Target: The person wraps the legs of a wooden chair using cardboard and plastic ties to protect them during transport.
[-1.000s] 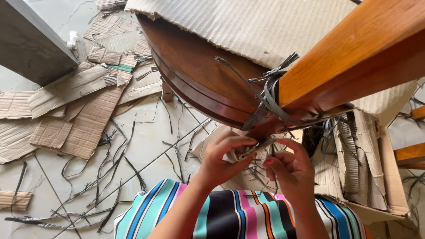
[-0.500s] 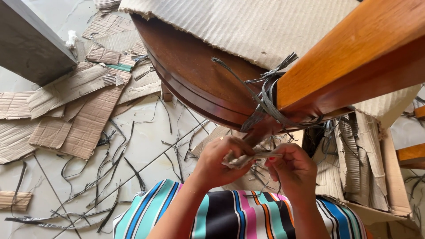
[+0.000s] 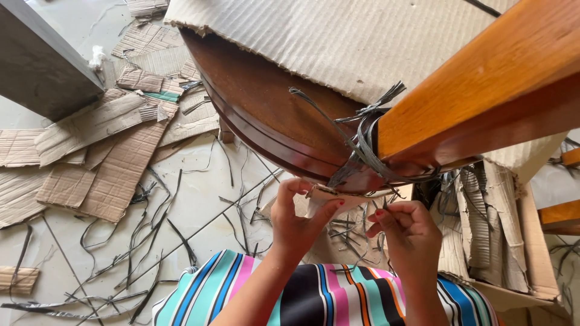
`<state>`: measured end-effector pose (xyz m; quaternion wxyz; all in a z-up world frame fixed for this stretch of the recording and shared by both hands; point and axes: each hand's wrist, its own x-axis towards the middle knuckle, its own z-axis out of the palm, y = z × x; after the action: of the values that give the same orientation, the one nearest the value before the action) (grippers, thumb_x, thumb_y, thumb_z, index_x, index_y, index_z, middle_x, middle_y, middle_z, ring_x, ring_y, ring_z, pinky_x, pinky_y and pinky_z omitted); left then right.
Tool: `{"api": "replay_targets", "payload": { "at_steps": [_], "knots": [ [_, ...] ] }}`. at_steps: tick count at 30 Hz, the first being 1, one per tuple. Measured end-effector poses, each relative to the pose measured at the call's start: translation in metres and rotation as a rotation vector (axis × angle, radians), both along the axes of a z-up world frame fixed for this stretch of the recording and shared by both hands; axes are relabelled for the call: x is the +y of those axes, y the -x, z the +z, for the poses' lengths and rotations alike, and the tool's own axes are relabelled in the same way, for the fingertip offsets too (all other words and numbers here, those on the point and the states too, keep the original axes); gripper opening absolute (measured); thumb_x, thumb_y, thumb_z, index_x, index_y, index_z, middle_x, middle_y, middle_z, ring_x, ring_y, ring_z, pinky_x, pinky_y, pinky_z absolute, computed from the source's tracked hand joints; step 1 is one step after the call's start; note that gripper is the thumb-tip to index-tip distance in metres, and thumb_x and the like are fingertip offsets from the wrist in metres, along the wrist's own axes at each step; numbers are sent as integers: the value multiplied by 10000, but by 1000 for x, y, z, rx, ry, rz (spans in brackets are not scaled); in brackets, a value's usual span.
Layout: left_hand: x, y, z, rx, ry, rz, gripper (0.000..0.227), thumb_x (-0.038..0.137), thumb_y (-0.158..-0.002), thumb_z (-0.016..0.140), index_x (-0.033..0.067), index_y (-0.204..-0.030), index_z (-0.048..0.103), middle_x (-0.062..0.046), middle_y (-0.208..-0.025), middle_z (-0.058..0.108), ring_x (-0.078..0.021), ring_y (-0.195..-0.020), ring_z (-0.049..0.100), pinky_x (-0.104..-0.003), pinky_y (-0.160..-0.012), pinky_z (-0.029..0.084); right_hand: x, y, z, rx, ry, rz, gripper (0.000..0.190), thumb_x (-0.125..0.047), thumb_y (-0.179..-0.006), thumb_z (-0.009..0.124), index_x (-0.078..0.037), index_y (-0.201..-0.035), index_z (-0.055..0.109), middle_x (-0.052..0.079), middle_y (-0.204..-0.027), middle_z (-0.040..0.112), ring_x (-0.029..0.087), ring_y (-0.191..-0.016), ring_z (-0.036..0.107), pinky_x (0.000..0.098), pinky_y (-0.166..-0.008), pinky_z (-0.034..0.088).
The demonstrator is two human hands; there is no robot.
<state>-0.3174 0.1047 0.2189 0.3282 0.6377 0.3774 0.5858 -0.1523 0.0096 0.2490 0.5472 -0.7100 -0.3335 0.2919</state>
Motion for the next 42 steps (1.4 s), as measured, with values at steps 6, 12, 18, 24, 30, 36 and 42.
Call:
{"api": "replay_targets", "payload": {
  "at_steps": [6, 12, 18, 24, 30, 36, 42],
  "knots": [
    [-4, -5, 1, -118, 38, 30, 577, 324, -767, 898, 104, -1151, 527, -7, -1035, 600, -139, -984, 619, -290, -848, 518, 9, 32, 13, -239, -301, -86, 73, 42, -932, 717, 43, -887, 659, 143, -749, 721, 177, -472, 637, 237, -496, 492],
    [-6, 4, 1, 35, -90, 139, 430, 393, -819, 823, 150, -877, 474, -22, -995, 560, -191, -937, 569, -332, -897, 356, 21, 54, -7, -407, -356, -132, 201, 48, -931, 726, -1, -1125, 750, 113, -795, 755, 93, -506, 587, 235, -431, 459],
    [0, 24, 10, -177, -78, -68, 212, 169, -869, 820, 70, -925, 641, -49, -918, 641, -194, -830, 634, -293, -775, 529, 30, 71, -12, -461, -353, -65, 131, 34, -990, 596, -31, -986, 710, 37, -629, 528, 124, -418, 503, 288, -426, 417],
    [11, 33, -12, -288, 134, -150, 119, 147, -945, 720, 92, -866, 650, 0, -842, 640, -125, -818, 593, -247, -704, 558, 37, 81, -9, -491, -102, 5, 171, -42, -979, 538, -81, -832, 615, 13, -627, 487, 120, -555, 425, 307, -551, 363],
    [20, 43, -39, -359, 742, -351, 392, 394, -815, 784, 149, -1090, 652, 16, -1011, 642, -63, -857, 609, -213, -726, 512, 47, 90, -13, 39, -19, 13, 157, -39, -931, 516, -90, -793, 460, 12, -519, 268, 105, -462, 214, 288, -402, 199],
    [28, 42, -50, -488, 708, -527, 677, 386, -793, 792, 67, -1354, 585, -14, -1020, 646, -70, -792, 552, -216, -656, 481, 50, 79, -34, 207, -135, 86, 152, -7, -944, 491, -130, -856, 481, -20, -537, 196, 86, -458, 154, 281, -409, 144],
    [25, 33, -41, -601, 310, -410, 180, 158, -872, 829, 120, -1030, 750, -1, -967, 733, -54, -810, 583, -197, -705, 449, 51, 73, -29, 163, -153, 73, 146, 11, -923, 501, -112, -844, 505, -10, -531, 225, 94, -477, 171, 284, -435, 162]
  ]
}}
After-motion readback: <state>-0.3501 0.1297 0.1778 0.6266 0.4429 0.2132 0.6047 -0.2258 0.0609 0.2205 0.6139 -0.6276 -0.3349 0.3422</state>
